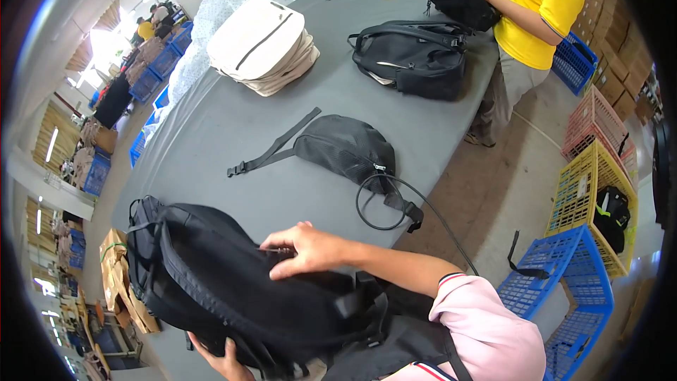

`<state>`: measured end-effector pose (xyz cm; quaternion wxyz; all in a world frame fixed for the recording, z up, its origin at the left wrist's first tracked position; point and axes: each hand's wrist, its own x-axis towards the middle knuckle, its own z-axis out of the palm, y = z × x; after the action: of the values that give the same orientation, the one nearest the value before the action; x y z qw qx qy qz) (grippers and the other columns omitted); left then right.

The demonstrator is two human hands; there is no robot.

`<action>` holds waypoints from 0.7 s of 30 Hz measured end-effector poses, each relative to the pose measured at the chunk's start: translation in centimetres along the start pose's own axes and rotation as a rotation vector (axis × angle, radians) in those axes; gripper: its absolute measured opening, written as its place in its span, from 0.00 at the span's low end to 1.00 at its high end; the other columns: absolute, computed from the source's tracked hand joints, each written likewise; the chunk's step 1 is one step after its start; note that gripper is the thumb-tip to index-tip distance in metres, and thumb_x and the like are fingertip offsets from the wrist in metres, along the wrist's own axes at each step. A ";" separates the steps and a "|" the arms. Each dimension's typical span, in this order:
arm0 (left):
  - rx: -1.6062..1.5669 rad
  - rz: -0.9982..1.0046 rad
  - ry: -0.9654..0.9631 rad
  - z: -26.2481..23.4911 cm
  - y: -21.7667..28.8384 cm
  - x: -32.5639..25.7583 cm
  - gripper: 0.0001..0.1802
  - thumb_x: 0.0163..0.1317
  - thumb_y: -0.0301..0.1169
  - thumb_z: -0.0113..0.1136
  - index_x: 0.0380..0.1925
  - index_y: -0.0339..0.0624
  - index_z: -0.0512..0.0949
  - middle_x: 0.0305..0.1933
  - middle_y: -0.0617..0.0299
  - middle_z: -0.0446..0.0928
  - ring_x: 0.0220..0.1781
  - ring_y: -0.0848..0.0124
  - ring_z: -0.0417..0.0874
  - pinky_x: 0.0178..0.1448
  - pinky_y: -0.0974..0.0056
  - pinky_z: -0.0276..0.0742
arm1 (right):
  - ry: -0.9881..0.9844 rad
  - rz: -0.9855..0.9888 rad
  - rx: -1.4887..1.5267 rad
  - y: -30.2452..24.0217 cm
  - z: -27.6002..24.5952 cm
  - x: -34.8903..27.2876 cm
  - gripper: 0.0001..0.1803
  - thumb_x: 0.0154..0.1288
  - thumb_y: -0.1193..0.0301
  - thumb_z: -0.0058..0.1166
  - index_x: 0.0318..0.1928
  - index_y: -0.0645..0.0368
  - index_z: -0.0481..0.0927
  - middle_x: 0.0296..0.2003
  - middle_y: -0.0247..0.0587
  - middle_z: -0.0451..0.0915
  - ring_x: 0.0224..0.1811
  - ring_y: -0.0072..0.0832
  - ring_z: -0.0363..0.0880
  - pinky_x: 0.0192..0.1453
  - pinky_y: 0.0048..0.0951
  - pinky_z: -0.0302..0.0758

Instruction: Inspecting and trimming loose threads or adjusting buckles on backpacks at a manufacturing workbench.

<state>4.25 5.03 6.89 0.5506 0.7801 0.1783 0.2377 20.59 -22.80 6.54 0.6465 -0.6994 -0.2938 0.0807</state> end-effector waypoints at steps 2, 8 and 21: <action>-0.078 0.085 0.077 0.2 -0.5 3.5 0.44 0.44 0.11 0.49 0.68 0.43 0.56 0.67 0.54 0.60 0.65 0.61 0.65 0.68 0.64 0.60 | 0.133 -0.012 -0.208 1.3 0.8 1.2 0.27 0.52 0.56 0.62 0.45 0.64 0.77 0.29 0.50 0.80 0.30 0.40 0.78 0.41 0.31 0.71; 0.089 0.368 -0.111 7.9 9.6 11.9 0.31 0.50 0.16 0.53 0.59 0.32 0.67 0.62 0.52 0.69 0.64 0.64 0.68 0.69 0.64 0.59 | 0.561 0.074 0.609 1.0 -2.6 1.4 0.24 0.56 0.64 0.63 0.46 0.73 0.77 0.41 0.44 0.81 0.43 0.26 0.77 0.52 0.26 0.73; 0.305 1.174 -0.625 16.9 22.8 14.4 0.33 0.52 0.26 0.65 0.61 0.48 0.66 0.64 0.52 0.64 0.66 0.52 0.63 0.68 0.55 0.61 | 1.537 -0.602 0.728 -3.6 -25.3 2.8 0.21 0.58 0.65 0.62 0.47 0.67 0.75 0.43 0.46 0.78 0.39 0.35 0.79 0.39 0.36 0.78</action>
<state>26.11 -7.77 26.15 0.2400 0.8485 -0.4101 0.2329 34.20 -43.12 14.55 0.8397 -0.2060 0.0924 -0.4939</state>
